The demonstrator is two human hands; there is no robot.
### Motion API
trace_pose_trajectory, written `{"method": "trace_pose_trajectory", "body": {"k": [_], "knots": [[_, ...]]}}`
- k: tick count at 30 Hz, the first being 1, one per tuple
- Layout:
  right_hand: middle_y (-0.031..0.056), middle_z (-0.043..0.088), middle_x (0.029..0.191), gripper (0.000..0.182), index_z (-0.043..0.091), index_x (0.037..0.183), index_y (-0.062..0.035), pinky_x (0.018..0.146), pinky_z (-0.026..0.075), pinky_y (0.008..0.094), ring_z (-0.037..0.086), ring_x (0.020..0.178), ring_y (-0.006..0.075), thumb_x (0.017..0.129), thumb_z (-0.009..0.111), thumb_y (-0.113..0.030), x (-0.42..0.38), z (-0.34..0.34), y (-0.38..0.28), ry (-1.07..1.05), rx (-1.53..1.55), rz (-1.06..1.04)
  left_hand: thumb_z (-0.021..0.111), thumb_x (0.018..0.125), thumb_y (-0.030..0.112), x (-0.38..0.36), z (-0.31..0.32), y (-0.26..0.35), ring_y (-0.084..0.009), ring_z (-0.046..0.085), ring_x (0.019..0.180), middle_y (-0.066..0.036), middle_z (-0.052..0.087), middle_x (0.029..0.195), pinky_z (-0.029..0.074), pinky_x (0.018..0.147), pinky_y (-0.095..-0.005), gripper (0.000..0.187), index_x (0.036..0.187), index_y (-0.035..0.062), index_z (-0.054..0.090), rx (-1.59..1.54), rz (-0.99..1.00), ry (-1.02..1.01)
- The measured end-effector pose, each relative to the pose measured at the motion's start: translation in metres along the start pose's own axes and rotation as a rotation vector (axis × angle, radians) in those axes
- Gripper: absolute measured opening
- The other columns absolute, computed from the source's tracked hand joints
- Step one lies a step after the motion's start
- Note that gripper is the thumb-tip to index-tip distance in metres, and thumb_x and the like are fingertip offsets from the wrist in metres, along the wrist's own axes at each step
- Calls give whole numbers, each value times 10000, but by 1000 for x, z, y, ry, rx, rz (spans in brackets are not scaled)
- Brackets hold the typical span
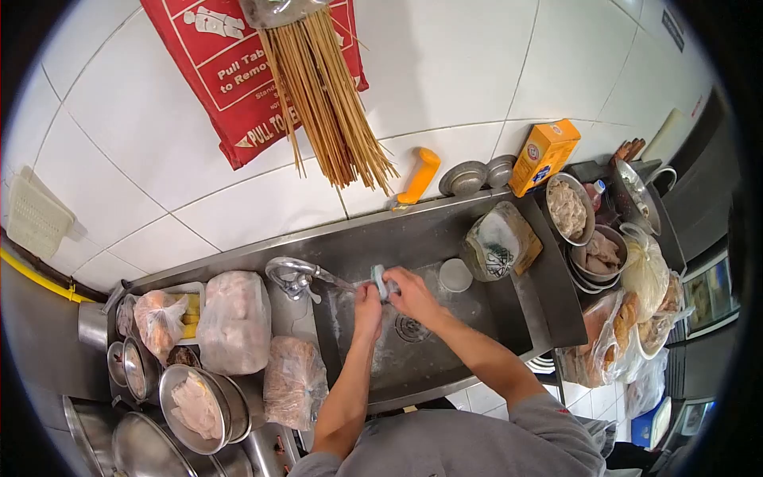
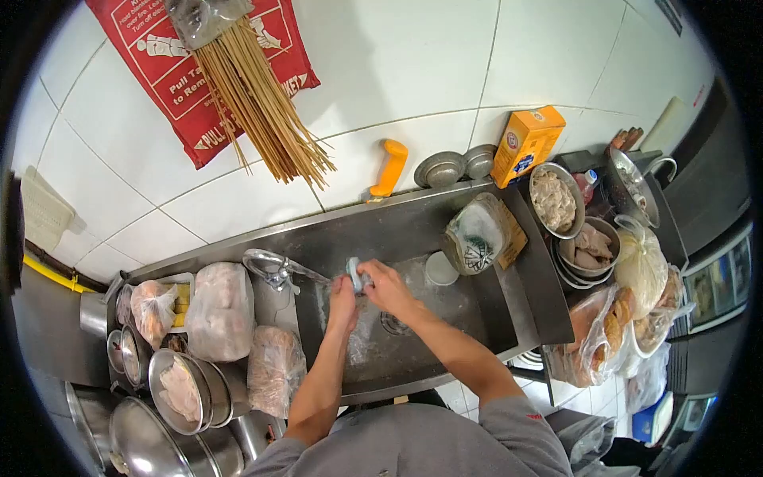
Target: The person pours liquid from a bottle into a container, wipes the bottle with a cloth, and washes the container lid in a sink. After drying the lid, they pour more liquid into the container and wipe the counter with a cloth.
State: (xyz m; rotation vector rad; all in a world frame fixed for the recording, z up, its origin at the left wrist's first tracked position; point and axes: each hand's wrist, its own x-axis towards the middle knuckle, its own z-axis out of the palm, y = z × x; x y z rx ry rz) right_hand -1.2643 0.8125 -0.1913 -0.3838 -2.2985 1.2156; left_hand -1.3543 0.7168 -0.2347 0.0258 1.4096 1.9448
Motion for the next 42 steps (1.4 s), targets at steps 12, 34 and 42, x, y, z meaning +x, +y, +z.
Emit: {"method": "trace_pose_trajectory", "body": {"k": [12,34,42], "knots": [[73,593,737,117,611,917,-19,514,465,319,629,663,142,816,566,18,-39,55,14,99,458,618,617,837,174,2,3,23,-181,590,873,-88,620,911,478,772,-320,301,1099,39,551,679,446,-95],[135,570,1143,304,638,1097,-120,906,445,352,535,1090,261,796,656,-80,-38,4,4,204,215,134,813,670,201,-26,-5,14,-326,564,1106,-192,568,1180,456,932,-370,734,1275,10,444,1031,340,-306],[24,630,763,184,612,867,-39,653,480,276,591,713,115,763,753,-97,-4,13,18,418,247,297,843,630,178,-36,13,33,-315,552,1151,-193,552,1213,456,927,-387,894,1370,61,355,923,547,-358]]}}
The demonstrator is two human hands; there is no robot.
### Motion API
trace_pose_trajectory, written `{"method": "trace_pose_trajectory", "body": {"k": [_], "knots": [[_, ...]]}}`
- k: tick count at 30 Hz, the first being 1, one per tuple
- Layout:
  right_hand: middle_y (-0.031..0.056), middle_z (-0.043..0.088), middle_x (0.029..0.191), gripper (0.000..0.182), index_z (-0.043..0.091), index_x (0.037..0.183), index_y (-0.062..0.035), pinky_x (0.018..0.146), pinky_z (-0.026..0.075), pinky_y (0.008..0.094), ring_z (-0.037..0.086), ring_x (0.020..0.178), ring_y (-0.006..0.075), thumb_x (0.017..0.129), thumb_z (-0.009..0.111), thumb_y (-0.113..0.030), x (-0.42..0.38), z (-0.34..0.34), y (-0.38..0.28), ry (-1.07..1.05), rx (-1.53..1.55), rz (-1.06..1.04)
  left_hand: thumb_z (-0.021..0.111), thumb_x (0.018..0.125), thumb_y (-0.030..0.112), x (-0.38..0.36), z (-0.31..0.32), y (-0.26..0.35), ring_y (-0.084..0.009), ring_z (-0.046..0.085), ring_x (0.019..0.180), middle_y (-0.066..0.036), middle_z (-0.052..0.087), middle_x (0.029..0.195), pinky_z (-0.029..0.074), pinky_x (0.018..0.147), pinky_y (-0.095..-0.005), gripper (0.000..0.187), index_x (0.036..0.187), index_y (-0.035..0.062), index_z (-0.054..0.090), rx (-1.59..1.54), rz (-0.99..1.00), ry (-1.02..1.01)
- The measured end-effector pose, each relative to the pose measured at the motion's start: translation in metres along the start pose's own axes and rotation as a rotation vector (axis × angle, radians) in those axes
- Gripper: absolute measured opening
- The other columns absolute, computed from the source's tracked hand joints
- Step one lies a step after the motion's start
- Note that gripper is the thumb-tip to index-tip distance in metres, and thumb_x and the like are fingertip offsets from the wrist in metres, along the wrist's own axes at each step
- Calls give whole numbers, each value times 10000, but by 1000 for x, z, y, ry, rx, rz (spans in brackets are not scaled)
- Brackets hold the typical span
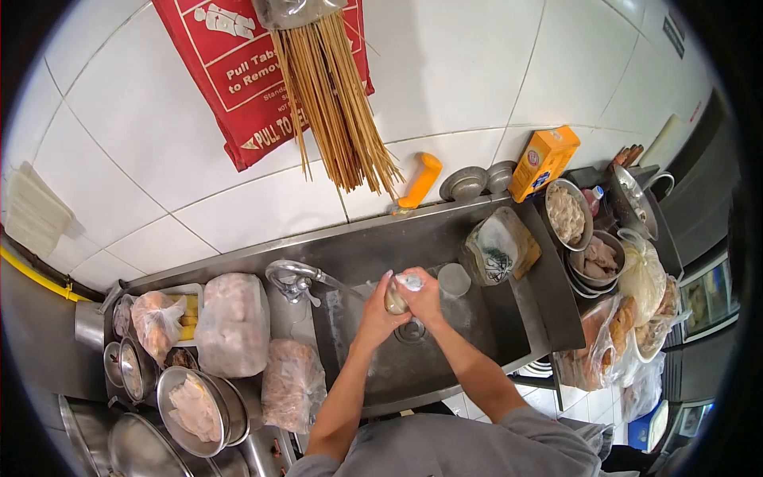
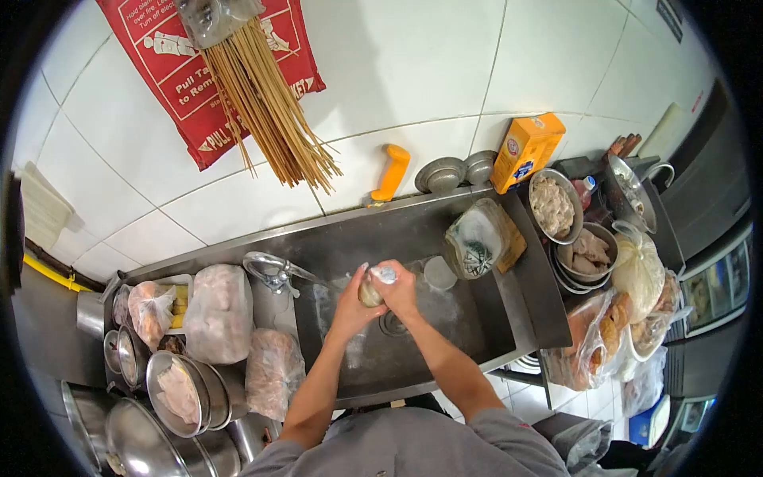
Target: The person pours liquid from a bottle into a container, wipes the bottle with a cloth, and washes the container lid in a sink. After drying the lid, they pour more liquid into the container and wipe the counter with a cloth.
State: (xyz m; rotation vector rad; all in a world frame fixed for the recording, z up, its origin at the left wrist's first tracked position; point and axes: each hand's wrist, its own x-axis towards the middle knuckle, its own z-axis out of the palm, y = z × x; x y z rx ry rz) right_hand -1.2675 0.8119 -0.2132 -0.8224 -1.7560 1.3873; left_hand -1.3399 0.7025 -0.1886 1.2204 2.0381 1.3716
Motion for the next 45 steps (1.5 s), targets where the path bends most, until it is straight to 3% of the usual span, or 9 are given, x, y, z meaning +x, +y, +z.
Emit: {"method": "trace_pose_trajectory", "body": {"k": [4,6,11,15,20,29,35,37,45], "knots": [[31,630,728,162,630,879,-15,648,469,258,562,690,88,805,725,-123,5,7,0,99,234,177,838,672,175,-10,16,-28,-295,545,1149,-157,550,1205,459,930,-392,895,1395,85,318,23,117,109],[64,642,722,173,652,912,-14,673,475,270,575,694,108,819,716,-145,8,9,-3,139,293,304,715,836,279,-15,22,-23,-288,605,984,-124,563,1107,506,831,-384,627,1331,82,383,-733,-47,41],[94,601,947,253,648,1097,-17,709,446,276,528,753,141,856,618,-91,-10,-1,-27,-38,42,-86,301,986,537,7,8,-20,-110,563,634,-67,543,897,422,464,-252,528,1234,90,434,-918,-516,216],[208,560,1137,392,580,1230,-61,865,427,448,514,1010,404,839,572,-82,-18,0,-41,-187,-426,-617,296,1006,445,5,5,-5,-200,593,861,-111,580,1003,481,730,-337,497,1200,39,506,-630,-484,263],[212,639,814,210,626,1014,-64,675,480,483,608,766,411,849,607,-193,9,4,-24,-305,-473,-192,283,1009,384,4,12,7,-267,528,1112,-163,577,1178,377,987,-358,519,1203,-29,531,-192,-219,385],[218,621,764,114,625,856,-48,661,489,473,605,758,408,828,627,-158,-15,-3,-52,-300,-479,-786,312,999,383,5,-11,-25,-305,561,1112,-230,613,1131,390,967,-361,543,1130,-71,580,-408,-602,210],[135,639,773,126,641,875,18,678,493,356,615,727,224,843,579,-88,22,-12,-30,-681,-170,-162,401,970,280,-5,-25,33,-365,588,1011,-239,607,1034,438,894,-382,368,1076,-10,601,81,-132,233],[50,653,807,172,654,851,1,662,475,295,580,733,139,892,542,-124,25,-14,-51,-740,78,377,474,916,216,-11,-22,20,-396,590,972,-223,600,1002,473,848,-405,263,1040,20,598,14,1,295],[-4,650,812,215,642,954,-137,552,499,295,622,654,126,959,486,-284,-13,7,9,-698,907,923,494,876,280,-9,-27,-5,-395,597,887,-226,566,1034,502,726,-429,304,1034,38,587,193,418,315]]}}
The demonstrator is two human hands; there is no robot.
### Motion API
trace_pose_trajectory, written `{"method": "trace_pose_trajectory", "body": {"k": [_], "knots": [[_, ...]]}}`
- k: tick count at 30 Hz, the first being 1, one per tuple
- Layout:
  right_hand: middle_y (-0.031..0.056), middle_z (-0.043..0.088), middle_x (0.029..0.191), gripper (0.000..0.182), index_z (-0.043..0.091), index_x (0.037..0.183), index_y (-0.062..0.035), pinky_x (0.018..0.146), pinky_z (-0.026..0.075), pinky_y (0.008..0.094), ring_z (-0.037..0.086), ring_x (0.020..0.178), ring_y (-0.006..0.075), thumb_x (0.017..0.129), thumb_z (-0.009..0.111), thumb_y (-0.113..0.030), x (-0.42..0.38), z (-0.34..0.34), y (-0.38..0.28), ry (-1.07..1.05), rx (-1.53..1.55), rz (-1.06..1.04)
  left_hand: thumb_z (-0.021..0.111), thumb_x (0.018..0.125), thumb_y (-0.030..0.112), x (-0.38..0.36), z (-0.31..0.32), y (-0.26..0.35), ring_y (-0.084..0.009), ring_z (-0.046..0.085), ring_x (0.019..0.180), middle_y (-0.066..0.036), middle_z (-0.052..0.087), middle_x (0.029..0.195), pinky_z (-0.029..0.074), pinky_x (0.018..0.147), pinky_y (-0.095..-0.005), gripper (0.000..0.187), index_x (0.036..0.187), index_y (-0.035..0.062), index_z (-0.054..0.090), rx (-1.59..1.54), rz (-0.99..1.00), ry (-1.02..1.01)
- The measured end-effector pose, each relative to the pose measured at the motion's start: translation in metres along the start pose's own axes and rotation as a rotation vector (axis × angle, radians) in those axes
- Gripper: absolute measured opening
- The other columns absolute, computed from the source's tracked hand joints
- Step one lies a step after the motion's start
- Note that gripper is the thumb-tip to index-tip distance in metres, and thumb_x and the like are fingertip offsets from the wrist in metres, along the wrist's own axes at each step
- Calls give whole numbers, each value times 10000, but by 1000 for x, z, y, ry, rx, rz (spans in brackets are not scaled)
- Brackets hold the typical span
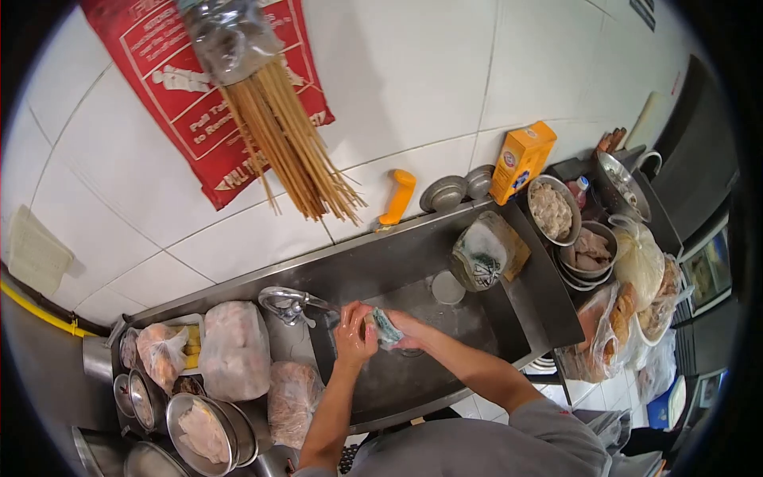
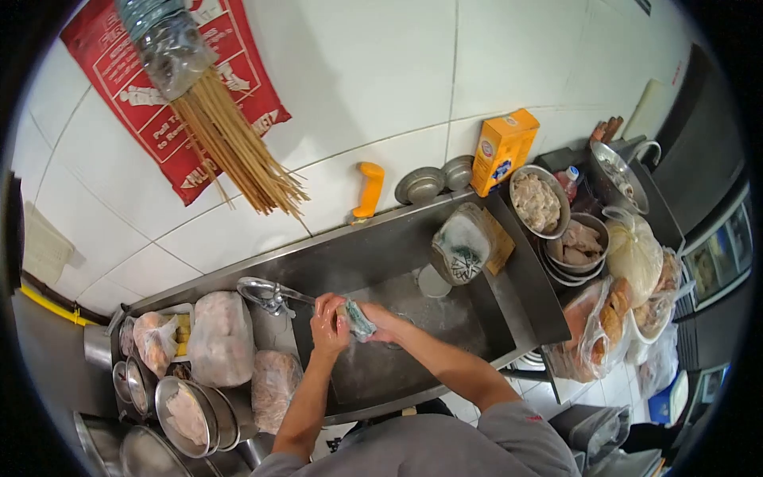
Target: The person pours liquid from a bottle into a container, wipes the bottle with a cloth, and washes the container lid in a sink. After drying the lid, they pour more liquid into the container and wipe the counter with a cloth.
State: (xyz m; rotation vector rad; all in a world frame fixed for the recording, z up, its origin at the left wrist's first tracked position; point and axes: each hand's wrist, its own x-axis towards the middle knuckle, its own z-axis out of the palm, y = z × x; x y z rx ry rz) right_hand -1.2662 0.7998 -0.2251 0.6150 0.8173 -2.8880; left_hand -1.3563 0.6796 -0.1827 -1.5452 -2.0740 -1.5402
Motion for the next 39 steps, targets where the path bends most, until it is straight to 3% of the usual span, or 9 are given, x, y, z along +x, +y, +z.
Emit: {"method": "trace_pose_trajectory", "body": {"k": [6,8,14,18,19,26,31,34,39], "knots": [[4,650,760,214,637,977,-132,483,474,285,605,601,127,951,517,-307,0,-20,25,-184,307,19,503,877,251,-6,4,-15,-377,587,929,-209,558,1054,493,761,-433,283,1046,36,575,35,36,-77],[20,658,770,257,629,1082,-69,544,474,261,596,631,109,918,596,-265,7,-10,30,590,-280,-368,464,912,258,-22,15,-13,-370,567,959,-218,560,1050,468,808,-418,290,1043,24,573,54,-15,-56],[49,635,979,319,571,1172,-34,815,459,276,558,902,120,861,631,-70,-23,14,30,530,-769,-767,369,981,301,-20,46,-21,-284,550,1012,-158,600,1027,398,929,-376,396,1071,-32,564,-344,-852,-1],[147,620,1073,419,551,1195,-29,820,474,345,604,966,224,790,658,-48,-40,10,18,403,-872,-661,408,966,398,10,25,5,-118,530,562,-36,568,695,411,466,-274,390,964,66,613,-578,-1264,-129],[157,610,1091,456,550,1202,-46,865,470,348,598,998,274,756,646,-13,-42,9,15,380,-1090,-778,433,937,467,4,30,-4,-92,435,406,-4,543,620,283,328,-238,402,908,106,608,-654,-1215,-113],[152,583,1019,478,593,1140,-114,840,518,408,588,984,353,681,665,-3,-46,-1,-7,188,-1846,-925,419,929,533,-12,14,-29,-121,457,384,-44,560,625,326,315,-244,473,907,93,593,-771,-1435,-333],[130,569,1098,451,656,1029,-107,826,504,435,581,958,326,611,646,60,-120,26,-114,701,-1676,-1245,467,906,592,-12,1,-45,-136,505,450,-69,585,741,347,336,-235,532,1035,80,530,-961,-1340,-127],[157,527,1146,412,634,1075,-63,906,433,432,514,1084,357,673,673,18,-153,15,-166,1247,-1996,-1019,488,907,578,-18,3,-52,-156,553,552,-80,584,830,394,392,-244,520,1074,86,502,-1001,-1311,-116],[148,591,1096,299,650,1050,-59,890,455,431,563,1042,325,754,675,-90,-115,67,-124,715,-1727,-1193,486,924,543,-22,7,-55,-217,630,789,-99,600,1002,512,575,-285,530,1212,98,472,-1065,-1276,-75]]}}
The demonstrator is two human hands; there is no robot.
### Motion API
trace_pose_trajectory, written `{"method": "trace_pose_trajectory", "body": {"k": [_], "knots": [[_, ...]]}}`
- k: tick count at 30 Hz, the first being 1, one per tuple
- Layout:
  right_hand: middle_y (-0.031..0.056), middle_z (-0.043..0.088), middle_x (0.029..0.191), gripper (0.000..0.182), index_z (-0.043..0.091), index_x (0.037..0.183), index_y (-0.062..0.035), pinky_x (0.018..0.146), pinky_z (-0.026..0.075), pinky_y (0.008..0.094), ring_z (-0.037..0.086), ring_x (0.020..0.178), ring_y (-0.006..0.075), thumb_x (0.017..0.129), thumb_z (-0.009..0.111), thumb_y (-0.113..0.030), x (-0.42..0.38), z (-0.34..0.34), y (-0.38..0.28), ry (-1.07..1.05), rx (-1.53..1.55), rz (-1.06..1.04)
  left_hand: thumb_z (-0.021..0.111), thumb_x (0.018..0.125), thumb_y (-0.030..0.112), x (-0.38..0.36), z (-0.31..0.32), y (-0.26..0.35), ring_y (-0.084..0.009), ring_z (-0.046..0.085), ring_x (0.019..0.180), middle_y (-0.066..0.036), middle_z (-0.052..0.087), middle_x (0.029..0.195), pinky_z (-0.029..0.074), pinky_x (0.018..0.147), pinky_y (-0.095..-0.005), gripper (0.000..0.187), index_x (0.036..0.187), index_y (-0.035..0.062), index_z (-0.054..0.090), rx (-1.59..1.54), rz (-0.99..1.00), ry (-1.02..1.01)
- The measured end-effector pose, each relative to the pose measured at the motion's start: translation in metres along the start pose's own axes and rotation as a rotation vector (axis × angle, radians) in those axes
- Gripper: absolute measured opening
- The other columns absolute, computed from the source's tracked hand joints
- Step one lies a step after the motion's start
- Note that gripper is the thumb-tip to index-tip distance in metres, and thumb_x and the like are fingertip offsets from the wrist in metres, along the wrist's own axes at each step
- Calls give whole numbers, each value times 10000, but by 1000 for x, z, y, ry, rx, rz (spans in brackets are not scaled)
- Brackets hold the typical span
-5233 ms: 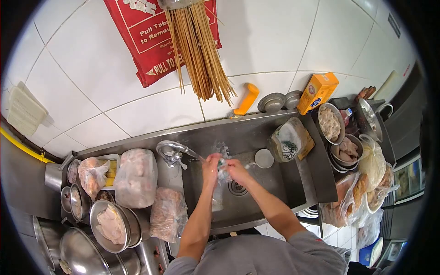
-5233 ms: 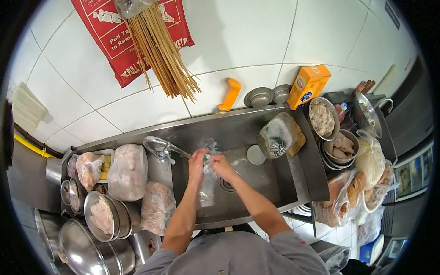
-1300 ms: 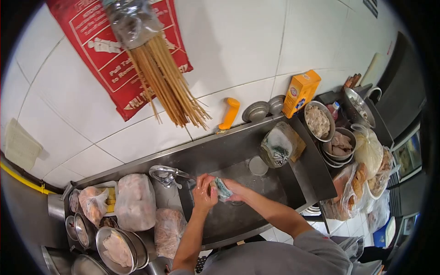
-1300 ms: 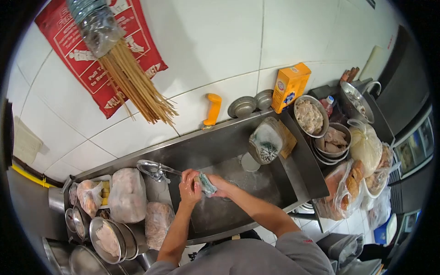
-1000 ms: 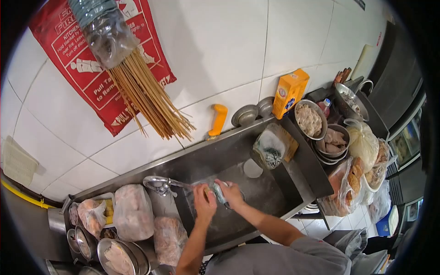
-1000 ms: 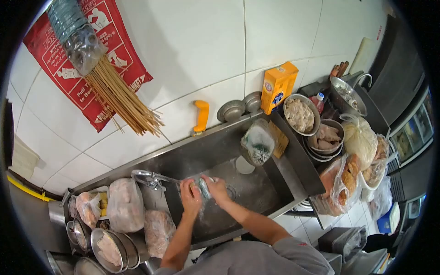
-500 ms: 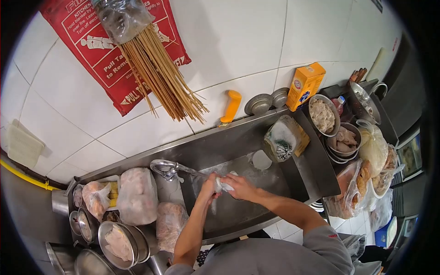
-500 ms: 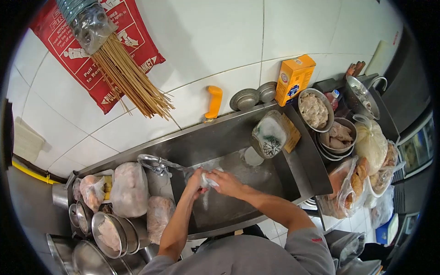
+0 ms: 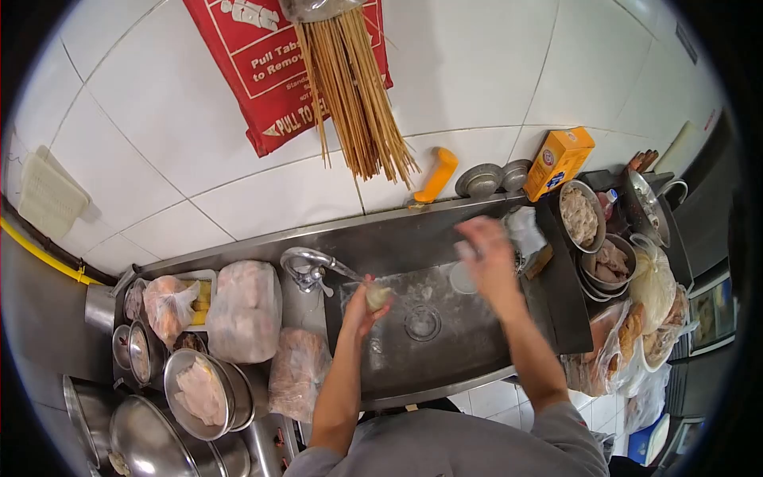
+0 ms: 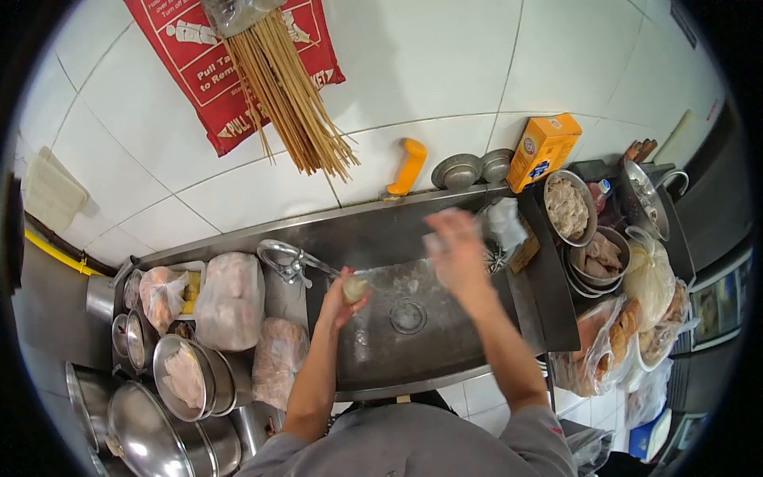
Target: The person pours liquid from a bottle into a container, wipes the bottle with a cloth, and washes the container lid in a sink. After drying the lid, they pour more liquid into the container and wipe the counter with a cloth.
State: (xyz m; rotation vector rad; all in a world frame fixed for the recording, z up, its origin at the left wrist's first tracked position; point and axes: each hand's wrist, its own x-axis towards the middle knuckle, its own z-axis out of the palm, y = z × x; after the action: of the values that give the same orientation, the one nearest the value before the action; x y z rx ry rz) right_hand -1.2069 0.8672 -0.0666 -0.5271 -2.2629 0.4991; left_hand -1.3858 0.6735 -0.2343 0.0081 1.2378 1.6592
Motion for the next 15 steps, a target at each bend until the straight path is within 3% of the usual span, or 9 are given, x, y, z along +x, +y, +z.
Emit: {"method": "trace_pose_trajectory", "body": {"k": [2,3,5,8,9,12,15], "knots": [[149,651,927,188,672,969,-40,818,499,398,634,896,314,792,633,-88,-10,60,-29,-197,361,-16,518,931,480,-8,6,4,-230,649,904,-101,619,1087,566,632,-311,518,1246,78,438,-181,-4,0],[155,676,907,200,688,958,-39,793,509,376,653,856,295,807,645,-164,-14,90,-38,-374,463,87,518,931,480,-8,3,1,-230,649,904,-101,619,1087,566,632,-311,518,1246,78,438,-184,-1,5],[170,689,872,244,695,951,-26,755,526,390,674,819,299,790,637,-200,-12,135,-53,-653,569,304,501,959,382,-5,-9,-8,-280,631,1015,-123,595,1186,575,820,-399,438,1267,75,447,-304,31,-30],[190,690,837,272,703,944,-21,738,539,390,687,799,296,767,628,-213,-7,189,-50,-854,526,339,472,978,313,-5,-20,-26,-290,599,1081,-131,566,1234,552,877,-413,382,1276,74,460,-435,102,8],[190,690,837,272,703,944,-21,738,539,390,687,799,296,767,628,-213,-2,190,-55,-872,526,330,472,978,313,-11,-22,-26,-290,599,1081,-131,566,1234,552,877,-413,382,1276,74,460,-448,109,19],[160,702,824,248,723,930,-45,757,546,360,692,785,277,770,597,-187,16,189,-66,-917,154,208,431,988,220,-22,-23,-24,-299,543,1170,-139,519,1301,494,950,-456,368,1288,8,439,-527,154,-94],[138,708,822,242,727,918,-51,747,546,356,694,785,265,768,596,-188,26,187,-63,-1053,171,199,437,981,213,-20,-29,-27,-288,541,1174,-136,519,1301,478,976,-457,380,1299,5,435,-527,189,-195]]}}
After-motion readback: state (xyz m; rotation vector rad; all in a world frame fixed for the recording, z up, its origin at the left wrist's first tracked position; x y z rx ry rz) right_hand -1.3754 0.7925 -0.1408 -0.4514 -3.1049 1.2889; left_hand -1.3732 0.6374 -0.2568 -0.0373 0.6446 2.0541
